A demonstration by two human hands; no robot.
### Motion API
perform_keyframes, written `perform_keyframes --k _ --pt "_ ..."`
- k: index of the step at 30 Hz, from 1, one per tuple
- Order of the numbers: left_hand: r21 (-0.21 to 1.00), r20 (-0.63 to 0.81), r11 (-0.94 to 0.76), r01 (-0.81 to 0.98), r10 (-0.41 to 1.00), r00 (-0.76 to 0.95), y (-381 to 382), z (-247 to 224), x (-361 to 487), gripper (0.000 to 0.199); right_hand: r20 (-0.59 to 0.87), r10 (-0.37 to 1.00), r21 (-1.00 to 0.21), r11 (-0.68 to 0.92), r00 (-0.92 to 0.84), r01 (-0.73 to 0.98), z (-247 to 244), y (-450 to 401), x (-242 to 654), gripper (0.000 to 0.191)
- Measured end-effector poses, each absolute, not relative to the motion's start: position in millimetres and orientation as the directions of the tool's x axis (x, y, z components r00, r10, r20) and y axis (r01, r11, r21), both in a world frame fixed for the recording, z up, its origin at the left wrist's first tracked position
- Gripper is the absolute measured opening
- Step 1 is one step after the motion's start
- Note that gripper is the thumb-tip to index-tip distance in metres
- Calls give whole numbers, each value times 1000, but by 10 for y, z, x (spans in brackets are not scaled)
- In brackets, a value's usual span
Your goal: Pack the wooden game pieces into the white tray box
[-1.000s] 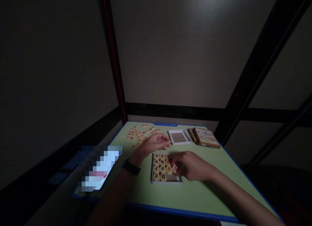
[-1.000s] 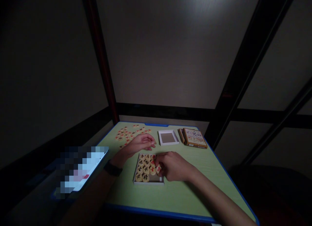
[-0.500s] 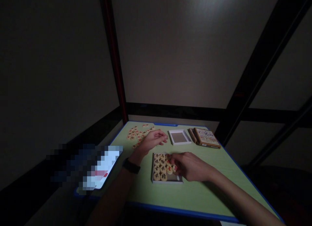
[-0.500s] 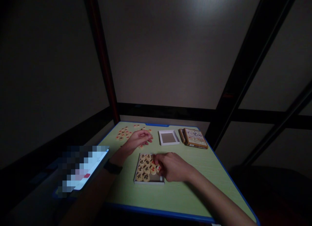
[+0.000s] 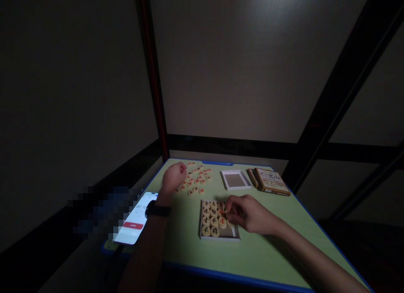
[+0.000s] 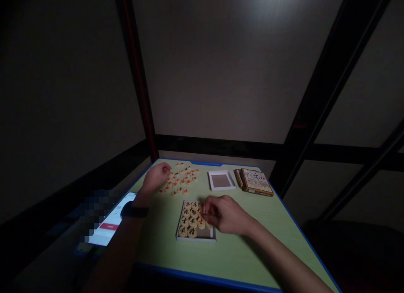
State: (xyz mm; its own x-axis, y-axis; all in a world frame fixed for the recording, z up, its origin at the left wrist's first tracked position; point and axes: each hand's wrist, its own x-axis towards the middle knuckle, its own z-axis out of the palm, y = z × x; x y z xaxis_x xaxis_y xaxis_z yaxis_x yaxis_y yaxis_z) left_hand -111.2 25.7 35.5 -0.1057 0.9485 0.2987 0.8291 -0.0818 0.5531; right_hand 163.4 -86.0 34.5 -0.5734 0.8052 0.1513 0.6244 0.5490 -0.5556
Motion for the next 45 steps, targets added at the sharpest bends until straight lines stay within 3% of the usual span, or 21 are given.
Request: perform_keyframes --k 2,5,11,22,27,35,39,45 --pt "318 207 -51 947 978 -17 191 348 -1183 22 183 837 -584 515 -516 627 318 -825 1642 8" --pt "178 73 -69 982 996 56 103 339 -1228 20 239 863 -575 495 -445 651 299 -743 1659 11" --pt "147 62 -118 982 992 110 87 240 -1215 25 285 833 -428 554 -475 714 365 -397 1557 16" --pt "78 110 -109 991 989 100 23 173 -1004 28 160 765 -215 644 -624 734 350 570 856 31" --pt "102 154 -111 989 984 94 66 101 -991 28 85 746 -192 663 -661 724 320 766 585 27" --pt "247 156 -114 962 985 76 67 188 -999 27 2 705 -142 702 -709 698 275 879 360 24" --pt "374 197 -114 921 980 42 80 248 -1013 25 7 710 -112 700 -704 705 279 845 291 22" --pt "443 280 -150 884 960 22 92 276 -1007 20 67 735 -121 677 -675 726 311 728 389 30"
